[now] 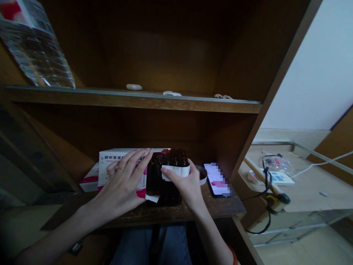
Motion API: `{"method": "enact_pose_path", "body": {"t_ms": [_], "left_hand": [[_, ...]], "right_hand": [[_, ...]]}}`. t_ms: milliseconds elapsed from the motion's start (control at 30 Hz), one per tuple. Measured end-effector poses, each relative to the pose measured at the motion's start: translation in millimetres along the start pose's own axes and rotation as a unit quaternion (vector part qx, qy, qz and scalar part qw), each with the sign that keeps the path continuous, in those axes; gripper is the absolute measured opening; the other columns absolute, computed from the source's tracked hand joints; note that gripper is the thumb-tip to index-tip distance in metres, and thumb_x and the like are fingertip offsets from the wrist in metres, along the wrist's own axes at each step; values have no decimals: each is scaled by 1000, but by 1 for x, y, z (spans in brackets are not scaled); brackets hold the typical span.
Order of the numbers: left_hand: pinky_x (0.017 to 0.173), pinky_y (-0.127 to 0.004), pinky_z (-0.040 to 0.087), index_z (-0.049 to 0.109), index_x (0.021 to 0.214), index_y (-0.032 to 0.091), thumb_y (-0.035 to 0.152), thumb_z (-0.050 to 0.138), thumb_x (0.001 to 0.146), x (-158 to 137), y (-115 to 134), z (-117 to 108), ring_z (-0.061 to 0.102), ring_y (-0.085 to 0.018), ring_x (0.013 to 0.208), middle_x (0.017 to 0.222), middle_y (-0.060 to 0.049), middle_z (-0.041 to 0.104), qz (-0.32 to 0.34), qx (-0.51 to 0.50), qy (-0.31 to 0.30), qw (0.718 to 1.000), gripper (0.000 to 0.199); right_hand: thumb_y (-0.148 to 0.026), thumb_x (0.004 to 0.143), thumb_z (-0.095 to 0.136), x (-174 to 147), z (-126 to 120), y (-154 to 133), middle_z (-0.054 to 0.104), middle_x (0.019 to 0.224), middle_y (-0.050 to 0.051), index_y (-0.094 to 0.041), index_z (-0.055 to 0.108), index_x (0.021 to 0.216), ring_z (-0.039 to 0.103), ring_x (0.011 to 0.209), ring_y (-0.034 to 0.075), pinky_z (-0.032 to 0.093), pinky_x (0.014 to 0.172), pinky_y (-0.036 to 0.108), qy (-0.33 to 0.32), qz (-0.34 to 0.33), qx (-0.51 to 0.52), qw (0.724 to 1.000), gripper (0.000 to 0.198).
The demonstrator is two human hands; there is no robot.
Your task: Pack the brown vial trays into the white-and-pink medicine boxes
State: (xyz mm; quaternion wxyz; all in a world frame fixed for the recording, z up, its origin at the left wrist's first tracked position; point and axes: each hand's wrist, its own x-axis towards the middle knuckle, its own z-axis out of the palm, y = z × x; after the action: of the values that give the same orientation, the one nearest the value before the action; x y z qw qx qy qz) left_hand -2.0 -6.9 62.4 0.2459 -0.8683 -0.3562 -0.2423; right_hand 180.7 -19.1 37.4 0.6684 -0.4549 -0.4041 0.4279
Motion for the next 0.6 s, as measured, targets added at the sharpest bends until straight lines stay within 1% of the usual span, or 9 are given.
{"method": "enact_pose_path", "body": {"t_ms": [133, 267, 367, 433, 467, 533, 600], "left_hand": [[98, -45, 32, 19, 149, 12, 26, 64, 71, 1, 2, -2, 39, -35, 130, 142, -21, 45, 8, -6, 9, 1000, 91], [98, -48, 32, 20, 149, 13, 28, 65, 70, 2, 5, -2, 39, -37, 129, 142, -22, 44, -8, -10, 21, 1000, 93], [100, -48, 31, 20, 149, 14, 23, 63, 71, 3, 9, -2, 39, -36, 130, 141, -21, 45, -1, -19, 19, 1000, 89], [100, -47, 30, 21, 150, 14, 19, 60, 71, 4, 11, -1, 38, -35, 131, 141, -20, 44, 16, -32, 11, 999, 88], [101, -47, 30, 20, 150, 15, 17, 59, 70, 4, 12, 0, 38, -35, 131, 142, -20, 44, 20, -37, 9, 999, 89], [101, -47, 29, 20, 150, 15, 16, 59, 69, 4, 12, 1, 38, -35, 131, 141, -20, 44, 20, -44, 9, 999, 90], [102, -47, 27, 19, 150, 15, 20, 60, 70, 4, 11, 2, 38, -35, 131, 141, -20, 44, 15, -51, 12, 999, 91]], "right_hand": [[-36, 58, 86, -4, 1, 1, 75, 92, 9, -14, 65, 97, 69, 81, 22, 56, 75, 32, 6, 5, 12, 1000, 49], [-35, 62, 83, -9, 5, 0, 74, 95, 8, -16, 62, 100, 69, 83, 22, 56, 78, 34, -1, -15, 14, 1000, 48], [-34, 62, 83, -13, 8, -1, 73, 99, 6, -18, 60, 106, 69, 89, 23, 56, 82, 35, -63, -29, -1, 998, 52], [-35, 66, 80, -14, 11, 0, 72, 103, 6, -19, 59, 112, 68, 94, 24, 55, 86, 36, -111, -32, -11, 993, 52], [-36, 69, 78, -15, 12, 1, 71, 106, 6, -19, 59, 115, 67, 97, 24, 53, 89, 37, -122, -38, -20, 992, 52], [-39, 74, 73, -16, 13, 4, 68, 113, 7, -20, 57, 119, 64, 105, 25, 50, 96, 38, -117, -55, -48, 990, 51], [-42, 78, 68, -17, 13, 7, 63, 124, 7, -22, 55, 124, 58, 116, 25, 44, 103, 39, -96, -66, -65, 991, 51]]}}
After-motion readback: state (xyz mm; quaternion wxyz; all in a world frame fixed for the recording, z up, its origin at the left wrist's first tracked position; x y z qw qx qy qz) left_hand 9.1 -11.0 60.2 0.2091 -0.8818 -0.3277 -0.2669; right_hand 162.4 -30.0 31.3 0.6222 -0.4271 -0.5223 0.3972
